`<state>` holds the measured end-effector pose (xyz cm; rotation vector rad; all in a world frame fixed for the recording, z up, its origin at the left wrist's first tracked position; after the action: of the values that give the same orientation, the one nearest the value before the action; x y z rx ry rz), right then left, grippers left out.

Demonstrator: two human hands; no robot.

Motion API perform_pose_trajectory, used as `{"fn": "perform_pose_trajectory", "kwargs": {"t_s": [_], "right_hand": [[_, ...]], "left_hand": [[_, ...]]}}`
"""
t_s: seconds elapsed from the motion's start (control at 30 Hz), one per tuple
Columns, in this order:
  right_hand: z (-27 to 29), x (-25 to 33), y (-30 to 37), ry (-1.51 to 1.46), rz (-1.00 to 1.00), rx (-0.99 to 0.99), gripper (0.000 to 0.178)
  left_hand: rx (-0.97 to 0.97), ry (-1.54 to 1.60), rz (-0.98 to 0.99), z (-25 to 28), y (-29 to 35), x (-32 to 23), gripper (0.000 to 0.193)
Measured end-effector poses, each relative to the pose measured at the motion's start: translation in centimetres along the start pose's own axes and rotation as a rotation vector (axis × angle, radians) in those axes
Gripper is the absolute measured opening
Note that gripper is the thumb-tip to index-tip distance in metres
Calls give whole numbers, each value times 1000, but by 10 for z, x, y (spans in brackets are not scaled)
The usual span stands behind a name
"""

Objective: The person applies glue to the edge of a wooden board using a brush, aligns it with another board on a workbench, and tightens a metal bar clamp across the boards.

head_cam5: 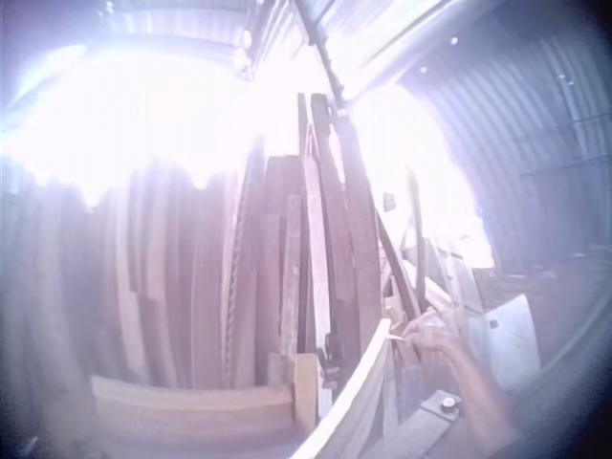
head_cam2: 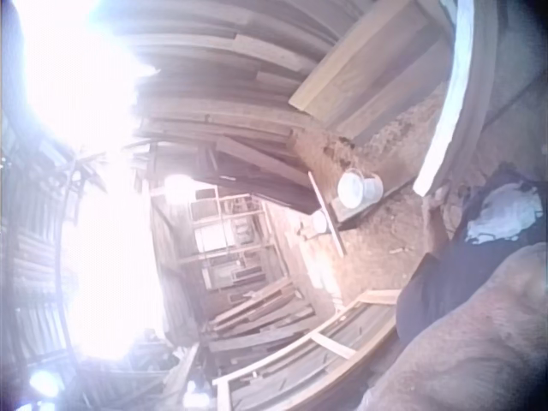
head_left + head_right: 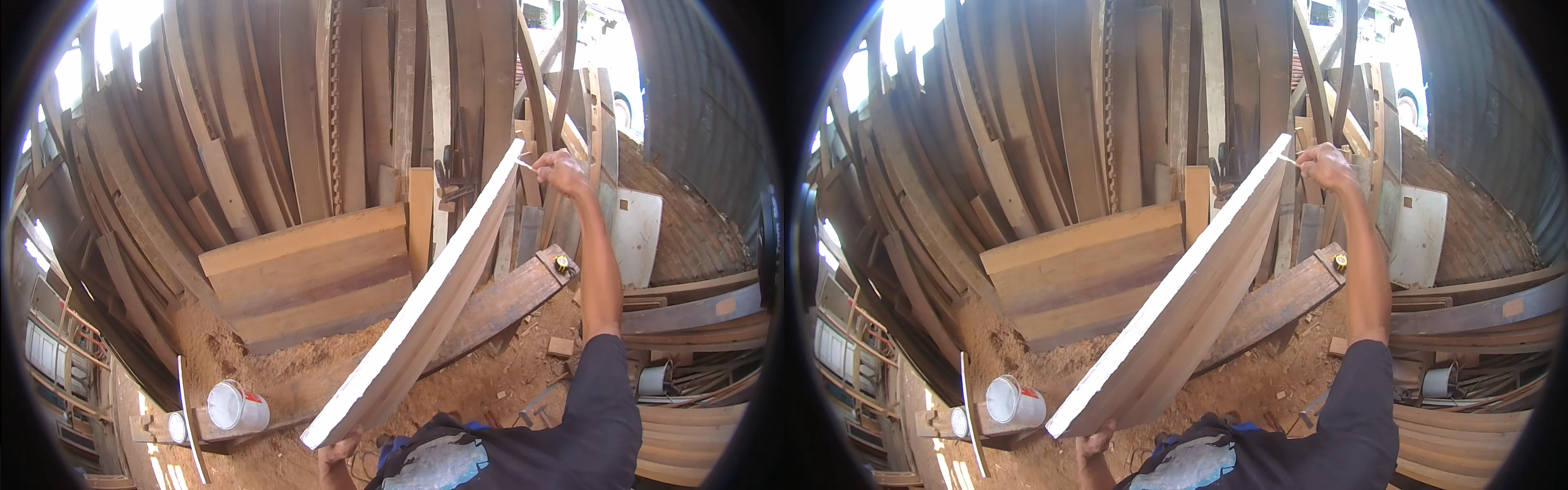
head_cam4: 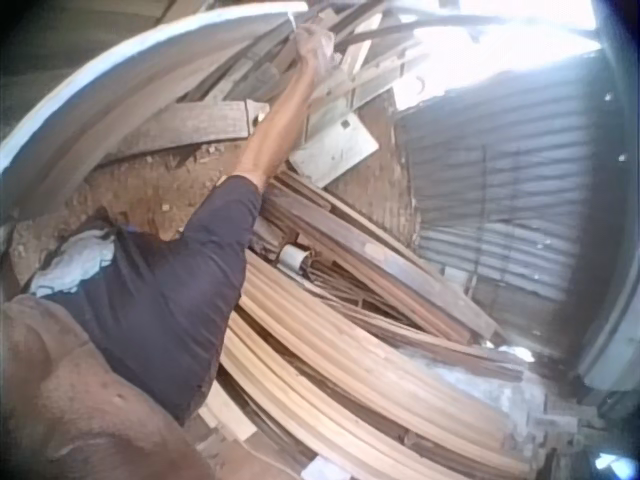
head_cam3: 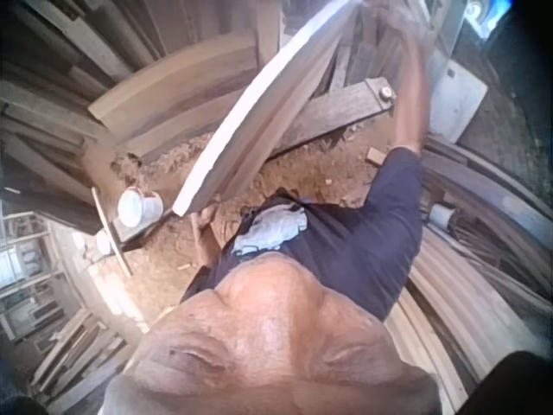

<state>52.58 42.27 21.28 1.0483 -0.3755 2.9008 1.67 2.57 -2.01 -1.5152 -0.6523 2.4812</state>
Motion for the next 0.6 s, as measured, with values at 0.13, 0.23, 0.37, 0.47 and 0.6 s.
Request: {"fn": "perform_pose_trajectory", "kwargs": {"t_s": [0.13,0.23,0.37,0.47,0.6], "right_hand": [[-18,51,67,121,227,-6,22],[-38,103,130,3,349,118,21],[-30,117,121,115,364,87,22],[-15,63,49,219,210,-19,22],[-1,1,-29,262,111,-72,23]], "left_hand": [[2,291,28,-1,-24,-28,62],[61,4,-238,7,0,-14,63],[-19,379,127,6,-20,-27,62],[-168,671,402,2,-16,-2,47],[-68,410,211,2,-20,-13,57]]}}
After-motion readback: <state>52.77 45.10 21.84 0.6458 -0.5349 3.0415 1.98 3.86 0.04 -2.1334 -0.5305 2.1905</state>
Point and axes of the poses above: each hand's wrist, its own y-axis away from the middle knuckle, its own z-axis out of the back of the hand, x = y × z, the point moved 10 cm from there along -y, towards the middle knuckle, and after that the axes turned 4 degrees about -x, right-handed, at the moved point
